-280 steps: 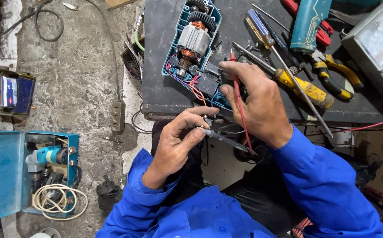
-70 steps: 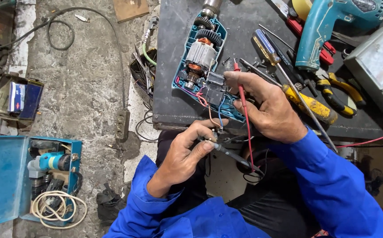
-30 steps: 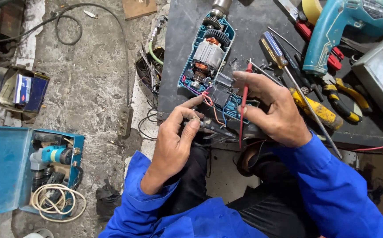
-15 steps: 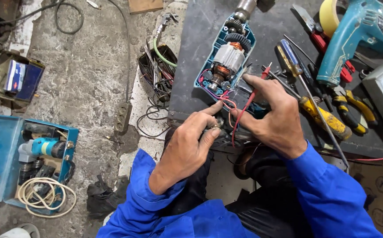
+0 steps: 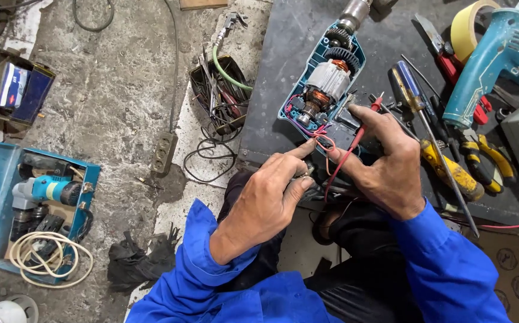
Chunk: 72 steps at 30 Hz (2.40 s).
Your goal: Repairing the internal wiring and components of an electric drill on a workbench
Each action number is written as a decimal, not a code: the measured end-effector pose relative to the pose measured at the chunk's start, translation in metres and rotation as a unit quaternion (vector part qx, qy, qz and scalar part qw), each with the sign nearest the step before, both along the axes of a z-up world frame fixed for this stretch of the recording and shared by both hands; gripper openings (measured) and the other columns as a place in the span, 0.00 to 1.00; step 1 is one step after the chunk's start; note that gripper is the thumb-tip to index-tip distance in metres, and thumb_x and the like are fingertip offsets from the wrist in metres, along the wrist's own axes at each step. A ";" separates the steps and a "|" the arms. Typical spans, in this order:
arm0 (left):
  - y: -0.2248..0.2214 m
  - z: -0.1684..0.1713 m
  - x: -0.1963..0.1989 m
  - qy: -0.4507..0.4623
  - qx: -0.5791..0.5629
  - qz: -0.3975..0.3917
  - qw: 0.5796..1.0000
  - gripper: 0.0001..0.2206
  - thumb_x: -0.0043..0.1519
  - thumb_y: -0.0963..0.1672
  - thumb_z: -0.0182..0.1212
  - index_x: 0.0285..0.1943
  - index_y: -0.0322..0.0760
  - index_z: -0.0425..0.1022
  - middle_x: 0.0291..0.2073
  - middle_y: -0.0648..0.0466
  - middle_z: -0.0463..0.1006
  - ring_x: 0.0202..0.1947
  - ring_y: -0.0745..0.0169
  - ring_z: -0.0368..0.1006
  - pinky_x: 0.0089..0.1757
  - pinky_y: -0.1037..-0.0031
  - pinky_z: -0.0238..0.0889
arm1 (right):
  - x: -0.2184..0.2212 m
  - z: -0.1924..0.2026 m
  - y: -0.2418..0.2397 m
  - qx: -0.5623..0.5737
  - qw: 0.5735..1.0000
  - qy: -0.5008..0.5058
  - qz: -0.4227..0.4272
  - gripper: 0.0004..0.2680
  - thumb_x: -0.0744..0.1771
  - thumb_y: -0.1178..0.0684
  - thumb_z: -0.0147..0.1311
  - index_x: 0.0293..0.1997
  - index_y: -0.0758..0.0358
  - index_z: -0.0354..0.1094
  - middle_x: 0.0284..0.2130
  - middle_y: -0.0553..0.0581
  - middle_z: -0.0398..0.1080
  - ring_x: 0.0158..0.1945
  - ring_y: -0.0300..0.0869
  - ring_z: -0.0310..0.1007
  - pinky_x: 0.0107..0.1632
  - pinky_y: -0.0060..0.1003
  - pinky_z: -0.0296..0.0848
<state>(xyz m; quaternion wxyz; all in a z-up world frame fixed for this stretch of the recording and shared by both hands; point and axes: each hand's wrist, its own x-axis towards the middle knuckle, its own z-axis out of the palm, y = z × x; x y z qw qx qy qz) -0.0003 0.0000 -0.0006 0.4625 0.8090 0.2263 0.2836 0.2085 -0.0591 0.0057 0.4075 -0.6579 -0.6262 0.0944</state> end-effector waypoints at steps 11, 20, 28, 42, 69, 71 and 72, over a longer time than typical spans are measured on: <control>-0.001 0.003 -0.001 0.022 0.012 -0.009 1.000 0.05 0.69 0.41 0.51 0.46 0.31 0.67 0.69 0.39 0.68 0.58 0.40 0.72 0.55 0.58 0.66 | 0.006 -0.020 -0.008 0.101 0.990 -0.096 -0.004 0.25 0.63 0.53 0.75 0.61 0.81 0.68 0.49 0.71 0.76 0.43 0.53 0.69 0.50 0.45 0.75; -0.001 0.007 0.001 0.033 0.028 -0.016 0.999 0.03 0.68 0.40 0.53 0.44 0.32 0.66 0.70 0.42 0.67 0.53 0.41 0.72 0.52 0.58 0.66 | 0.012 0.002 -0.002 0.039 0.994 -0.102 0.025 0.22 0.65 0.47 0.70 0.59 0.76 0.70 0.42 0.65 0.76 0.35 0.48 0.69 0.43 0.44 0.72; -0.002 0.009 0.003 0.047 0.027 -0.009 0.998 0.03 0.67 0.40 0.53 0.44 0.33 0.67 0.70 0.43 0.68 0.53 0.43 0.73 0.53 0.60 0.65 | 0.012 0.033 0.006 -0.093 0.989 0.113 -0.013 0.24 0.58 0.47 0.74 0.56 0.68 0.74 0.34 0.55 0.77 0.35 0.35 0.73 0.41 0.30 0.77; -0.005 0.008 0.001 -0.081 -0.087 0.007 0.993 0.07 0.71 0.46 0.50 0.43 0.41 0.67 0.63 0.40 0.72 0.50 0.55 0.79 0.57 0.62 0.70 | 0.031 0.011 -0.015 -0.094 0.947 0.295 0.084 0.20 0.64 0.70 0.44 0.64 0.69 0.63 0.59 0.64 0.71 0.62 0.49 0.74 0.60 0.38 0.77; -0.019 0.042 0.019 0.061 -0.028 -0.127 0.990 0.07 0.70 0.44 0.52 0.43 0.37 0.72 0.64 0.40 0.73 0.63 0.45 0.74 0.59 0.62 0.64 | 0.019 -0.002 -0.011 -0.014 0.964 0.266 0.009 0.14 0.62 0.61 0.68 0.52 0.66 0.73 0.46 0.59 0.78 0.48 0.40 0.80 0.54 0.31 0.81; -0.019 0.038 0.022 0.039 -0.026 -0.146 0.988 0.08 0.70 0.45 0.50 0.43 0.37 0.71 0.63 0.40 0.74 0.62 0.43 0.72 0.60 0.59 0.63 | 0.018 -0.003 -0.011 -0.012 0.965 0.263 0.008 0.14 0.63 0.61 0.67 0.53 0.66 0.73 0.46 0.58 0.78 0.47 0.39 0.80 0.53 0.30 0.81; -0.019 0.035 0.023 0.019 -0.024 -0.165 0.986 0.09 0.71 0.46 0.49 0.43 0.36 0.70 0.62 0.40 0.75 0.62 0.41 0.71 0.61 0.56 0.62 | 0.018 -0.004 -0.011 -0.010 0.965 0.261 0.008 0.14 0.63 0.62 0.66 0.53 0.65 0.73 0.45 0.57 0.78 0.46 0.38 0.79 0.52 0.29 0.81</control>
